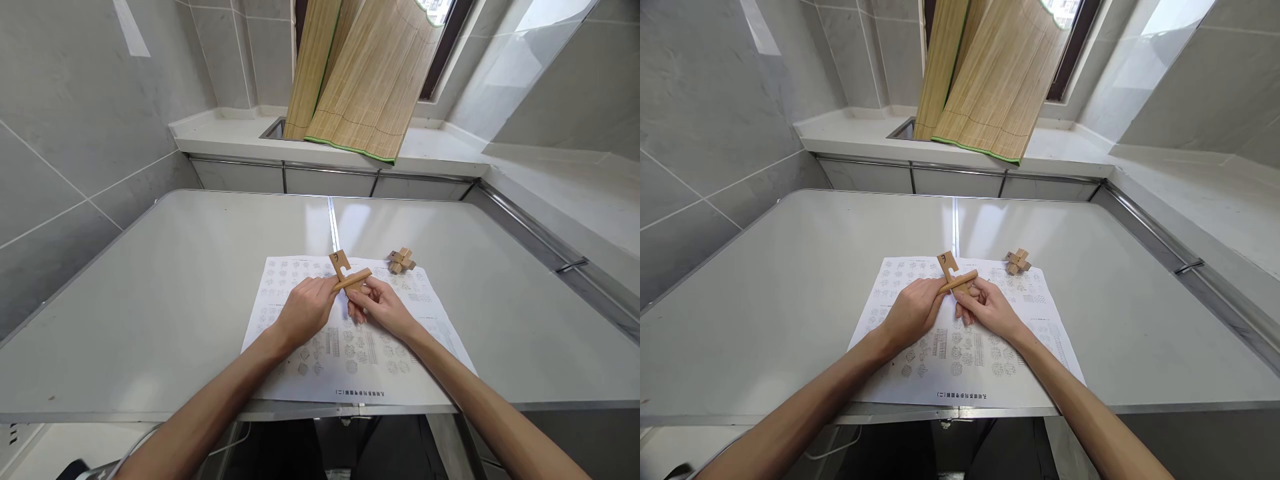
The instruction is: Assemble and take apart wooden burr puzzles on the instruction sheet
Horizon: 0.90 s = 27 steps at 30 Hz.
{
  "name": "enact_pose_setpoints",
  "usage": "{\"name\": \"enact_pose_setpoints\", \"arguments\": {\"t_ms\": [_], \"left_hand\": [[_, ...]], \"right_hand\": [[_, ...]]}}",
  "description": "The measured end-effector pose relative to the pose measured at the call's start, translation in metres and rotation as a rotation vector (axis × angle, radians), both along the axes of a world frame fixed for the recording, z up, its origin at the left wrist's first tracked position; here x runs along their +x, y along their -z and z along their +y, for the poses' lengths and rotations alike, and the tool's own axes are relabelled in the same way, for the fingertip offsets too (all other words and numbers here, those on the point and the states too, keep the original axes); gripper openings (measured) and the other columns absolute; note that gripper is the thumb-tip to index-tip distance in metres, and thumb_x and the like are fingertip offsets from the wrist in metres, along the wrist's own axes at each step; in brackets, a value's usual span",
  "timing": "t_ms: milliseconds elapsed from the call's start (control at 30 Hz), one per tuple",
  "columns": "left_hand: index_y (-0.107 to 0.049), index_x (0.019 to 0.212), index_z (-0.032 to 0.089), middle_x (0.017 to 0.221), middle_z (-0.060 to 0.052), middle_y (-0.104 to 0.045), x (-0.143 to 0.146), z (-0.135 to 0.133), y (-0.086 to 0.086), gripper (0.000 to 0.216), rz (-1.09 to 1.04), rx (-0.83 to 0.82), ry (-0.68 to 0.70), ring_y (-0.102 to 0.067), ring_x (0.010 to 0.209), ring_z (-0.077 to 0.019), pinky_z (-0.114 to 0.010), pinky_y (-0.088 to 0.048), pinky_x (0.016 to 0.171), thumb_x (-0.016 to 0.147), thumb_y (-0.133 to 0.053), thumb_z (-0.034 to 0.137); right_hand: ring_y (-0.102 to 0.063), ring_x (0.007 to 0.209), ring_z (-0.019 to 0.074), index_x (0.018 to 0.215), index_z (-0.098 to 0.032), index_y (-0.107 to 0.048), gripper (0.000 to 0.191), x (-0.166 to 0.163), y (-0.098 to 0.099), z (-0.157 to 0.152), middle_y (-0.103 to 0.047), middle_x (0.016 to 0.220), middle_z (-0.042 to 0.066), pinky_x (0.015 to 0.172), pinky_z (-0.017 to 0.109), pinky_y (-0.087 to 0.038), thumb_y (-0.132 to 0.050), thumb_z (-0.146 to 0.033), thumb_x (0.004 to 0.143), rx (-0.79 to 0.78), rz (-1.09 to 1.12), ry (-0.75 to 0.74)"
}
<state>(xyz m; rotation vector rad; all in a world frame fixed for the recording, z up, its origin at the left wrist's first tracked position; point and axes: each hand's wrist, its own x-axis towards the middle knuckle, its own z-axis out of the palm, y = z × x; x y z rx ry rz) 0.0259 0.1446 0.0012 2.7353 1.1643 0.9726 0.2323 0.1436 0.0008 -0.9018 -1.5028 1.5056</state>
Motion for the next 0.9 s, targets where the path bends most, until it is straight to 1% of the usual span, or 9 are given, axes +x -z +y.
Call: {"name": "enact_pose_setpoints", "arguments": {"t_ms": [167, 433, 567, 767, 900], "left_hand": [[-0.063, 0.109, 0.016, 0.088, -0.007, -0.073, -0.0004, -0.0002, -0.0007, 0.03, -0.008, 0.005, -0.007, -0.067, 0.073, -0.0212, -0.037, -0.052, 0.071, 0.111, -0.034, 0.019], [-0.063, 0.109, 0.015, 0.088, -0.007, -0.074, -0.0005, 0.0012, 0.0017, 0.028, -0.024, 0.005, -0.005, -0.067, 0.075, -0.0216, -0.038, -0.054, 0.073, 0.111, -0.035, 0.02], [-0.063, 0.106, 0.016, 0.088, -0.007, -0.074, -0.0008, 0.0013, 0.0012, 0.029, -0.029, -0.003, -0.006, -0.068, 0.075, -0.0214, -0.037, -0.054, 0.072, 0.111, -0.035, 0.021], [-0.063, 0.114, 0.014, 0.091, -0.008, -0.076, -0.0007, 0.0003, 0.0006, 0.027, -0.052, -0.005, 0.0, -0.07, 0.079, -0.0231, -0.039, -0.054, 0.075, 0.109, -0.038, 0.018], [-0.063, 0.121, 0.016, 0.098, -0.008, -0.077, 0.0001, -0.0004, -0.001, 0.027, -0.148, -0.047, -0.04, -0.071, 0.085, -0.0228, -0.037, -0.054, 0.077, 0.109, -0.039, 0.017]], "right_hand": [[-0.06, 0.049, 0.0153, 0.09, -0.023, -0.057, 0.037, 0.0007, 0.0001, 0.0, -0.068, 0.062, -0.002, 0.052, 0.031, -0.051, -0.071, -0.056, 0.095, 0.009, 0.013, -0.012], [-0.06, 0.049, 0.0147, 0.091, -0.022, -0.058, 0.036, 0.0005, -0.0003, -0.0004, -0.069, 0.063, -0.002, 0.053, 0.031, -0.051, -0.072, -0.055, 0.095, 0.01, 0.019, -0.008], [-0.06, 0.049, 0.0147, 0.089, -0.023, -0.057, 0.038, 0.0007, 0.0009, 0.0, -0.068, 0.062, -0.003, 0.053, 0.031, -0.052, -0.073, -0.056, 0.094, 0.006, 0.025, 0.0], [-0.06, 0.051, 0.014, 0.089, -0.023, -0.056, 0.036, 0.0018, -0.0004, -0.0004, -0.069, 0.065, -0.002, 0.055, 0.03, -0.05, -0.072, -0.054, 0.096, 0.013, 0.02, -0.012], [-0.06, 0.053, 0.0139, 0.097, -0.022, -0.06, 0.032, 0.002, -0.0018, -0.0005, -0.07, 0.07, -0.002, 0.057, 0.03, -0.049, -0.068, -0.053, 0.099, 0.009, -0.009, -0.043]]}}
